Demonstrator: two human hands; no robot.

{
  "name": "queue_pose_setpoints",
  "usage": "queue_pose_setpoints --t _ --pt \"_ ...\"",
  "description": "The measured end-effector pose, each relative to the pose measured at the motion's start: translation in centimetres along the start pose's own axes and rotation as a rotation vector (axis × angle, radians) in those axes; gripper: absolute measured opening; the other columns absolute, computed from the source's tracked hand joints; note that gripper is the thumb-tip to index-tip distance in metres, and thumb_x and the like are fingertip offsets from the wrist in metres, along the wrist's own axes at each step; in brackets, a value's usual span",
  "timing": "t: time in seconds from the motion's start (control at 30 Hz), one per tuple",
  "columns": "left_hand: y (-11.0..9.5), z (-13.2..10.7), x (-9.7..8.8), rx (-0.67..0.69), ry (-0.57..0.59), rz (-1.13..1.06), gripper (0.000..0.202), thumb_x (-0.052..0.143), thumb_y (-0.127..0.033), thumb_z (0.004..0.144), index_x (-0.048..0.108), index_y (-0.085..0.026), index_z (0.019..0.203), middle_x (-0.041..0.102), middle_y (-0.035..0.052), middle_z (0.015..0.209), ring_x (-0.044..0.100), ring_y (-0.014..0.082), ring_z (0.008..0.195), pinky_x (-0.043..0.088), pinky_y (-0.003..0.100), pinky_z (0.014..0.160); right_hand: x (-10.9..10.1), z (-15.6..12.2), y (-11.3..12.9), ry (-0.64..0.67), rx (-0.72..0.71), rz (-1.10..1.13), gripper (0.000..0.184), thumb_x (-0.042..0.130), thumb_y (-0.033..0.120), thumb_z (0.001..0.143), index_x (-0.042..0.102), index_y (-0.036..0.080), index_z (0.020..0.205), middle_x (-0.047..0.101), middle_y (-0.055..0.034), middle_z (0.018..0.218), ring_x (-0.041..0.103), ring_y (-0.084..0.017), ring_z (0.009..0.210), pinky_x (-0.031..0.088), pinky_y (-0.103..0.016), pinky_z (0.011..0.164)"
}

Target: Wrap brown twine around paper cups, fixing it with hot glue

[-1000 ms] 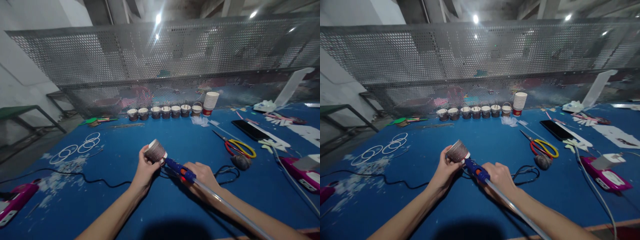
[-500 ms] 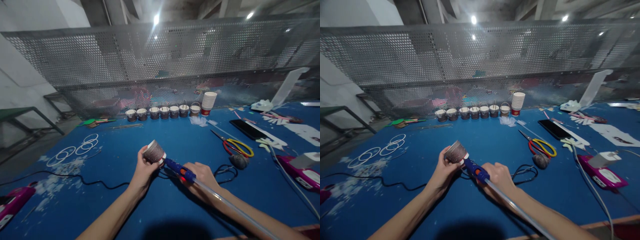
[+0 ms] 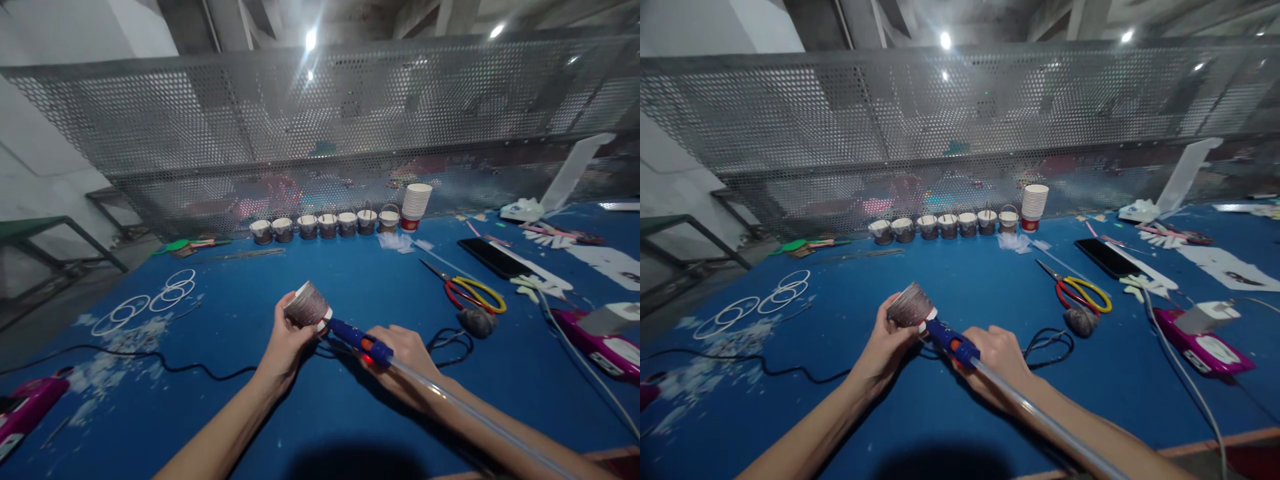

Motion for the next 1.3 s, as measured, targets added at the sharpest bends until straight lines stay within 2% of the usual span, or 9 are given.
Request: queue_pose_setpoints --t 0.27,0.37,0.53,0.83,1.0,1.17,1.3 --pt "-0.1 -0.3 0.0 -0.010 -0.001 -0.017 0.070 0.076 -0.010 0.055 0.047 -0.027 0.117 0.064 0.0033 0.107 0.066 0.0236 0.094 0.055 0.038 0.079 -0.3 0.1 -1.5 0.014 0.119 0.023 0.030 0.046 0.035 0.093 0.055 0.021 0.068 0.060 0.0005 0.055 0.052 -0.012 0.045 0.033 -0.023 0.052" --pt "0.0 -0.1 -0.2 -0.006 0.000 -0.012 0.068 0.079 -0.014 0.056 0.049 -0.027 0.115 0.063 0.0035 0.109 0.066 0.0233 0.094 0.055 0.037 0.077 0.1 0.0 -0.9 0.034 0.080 0.024 0.029 0.047 0.032 0.093 0.056 0.021 0.068 0.062 0.0003 0.057 0.050 -0.012 0.044 0.033 -0.024 0.052" --pt "0.0 0.1 -0.5 -0.009 0.003 -0.015 0.066 0.081 -0.017 0.056 0.049 -0.026 0.113 0.063 0.0011 0.102 0.065 0.0181 0.082 0.056 0.032 0.069 0.1 -0.2 0.5 0.011 -0.048 -0.005 0.029 0.043 0.027 0.095 0.059 0.019 0.072 0.065 -0.0009 0.061 0.049 -0.011 0.044 0.032 -0.024 0.053" --pt "-0.2 0.0 -0.3 -0.029 -0.003 -0.031 0.065 0.083 -0.022 0.058 0.049 -0.024 0.114 0.064 0.0030 0.105 0.067 0.0211 0.081 0.058 0.035 0.063 -0.3 0.1 -1.4 0.008 0.129 0.015 0.034 0.047 0.038 0.093 0.053 0.021 0.064 0.058 0.0010 0.051 0.049 -0.012 0.043 0.031 -0.024 0.050" --pt "-0.2 0.2 -0.4 -0.022 0.005 -0.011 0.063 0.082 -0.022 0.060 0.050 -0.023 0.113 0.064 0.0040 0.104 0.067 0.0209 0.079 0.057 0.033 0.060 -0.2 0.3 -0.9 0.020 0.091 0.040 0.032 0.046 0.035 0.093 0.052 0.021 0.065 0.058 0.0015 0.052 0.049 -0.012 0.043 0.031 -0.024 0.050" --pt "0.1 0.3 -0.4 -0.020 0.037 -0.005 0.061 0.079 -0.022 0.064 0.048 -0.023 0.116 0.063 0.0054 0.111 0.066 0.0211 0.081 0.057 0.034 0.059 -0.3 0.0 -1.5 0.011 0.145 0.075 0.030 0.048 0.037 0.092 0.052 0.022 0.066 0.059 0.0016 0.054 0.051 -0.012 0.045 0.032 -0.023 0.051" --pt "0.2 0.4 -0.6 -0.004 0.023 -0.005 0.061 0.081 -0.022 0.063 0.049 -0.022 0.115 0.064 0.0041 0.109 0.065 0.0185 0.080 0.056 0.031 0.059 0.4 -0.3 -0.4 0.032 0.054 0.059 0.028 0.048 0.032 0.093 0.055 0.021 0.068 0.062 0.0007 0.058 0.049 -0.011 0.045 0.031 -0.024 0.053"
Point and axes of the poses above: each hand's wrist, its own z-axis towards the middle knuckle, its own x-axis out of the palm, y = z × x, the point moved 10 cm from there along z, towards the middle knuckle
